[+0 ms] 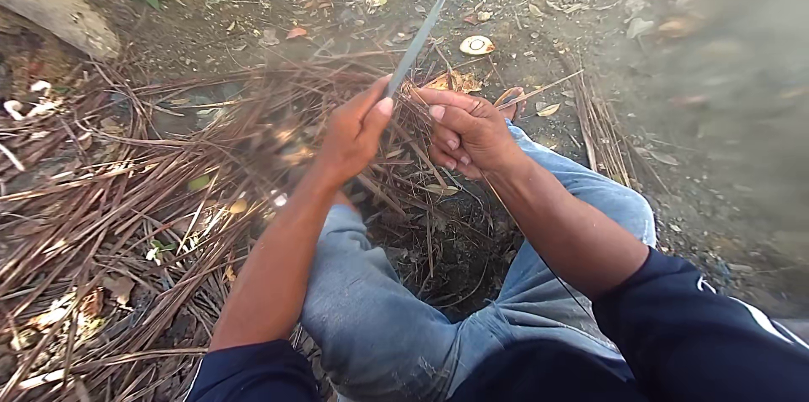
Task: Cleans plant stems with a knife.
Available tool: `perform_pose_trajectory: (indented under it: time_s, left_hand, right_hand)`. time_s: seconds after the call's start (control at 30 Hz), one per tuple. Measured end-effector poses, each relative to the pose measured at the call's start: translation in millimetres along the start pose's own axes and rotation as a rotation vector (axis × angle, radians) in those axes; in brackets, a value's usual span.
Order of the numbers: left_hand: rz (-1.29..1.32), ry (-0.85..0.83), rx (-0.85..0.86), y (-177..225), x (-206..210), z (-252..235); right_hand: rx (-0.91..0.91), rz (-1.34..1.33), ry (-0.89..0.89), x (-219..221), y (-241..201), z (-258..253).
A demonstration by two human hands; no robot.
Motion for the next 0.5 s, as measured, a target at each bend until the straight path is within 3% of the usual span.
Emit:
perform_pose_trajectory:
  time_s: [0.1,0.2,0.37,0.5]
  left_hand:
    - [0.052,0.004,-0.105,-2,-4,1]
    - [0.043,-0.062,-0.035,5,1,1]
    - [0.182,0.1,-0.288,-11,-11,-2]
    - [-0.073,0.054,0.081,4,1,-1]
  right_hand:
    - [0.022,-0.012,-0.02,-6,2,3]
    - [0.034,0.003,-0.007,-8,2,2]
    - [0.042,-0.043,-0.045,-11,0,3]
    - [0.078,-0.124,-0.007,-8,4,0]
Point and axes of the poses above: each hand's wrist, its own z-axis away from the middle knuckle, its own x-axis out of the palm, y = z × x, the point moved 1 cm from there along -z, towards the middle knuckle, and after that the axes turned 7 degrees about z, right-handed, at the moved point
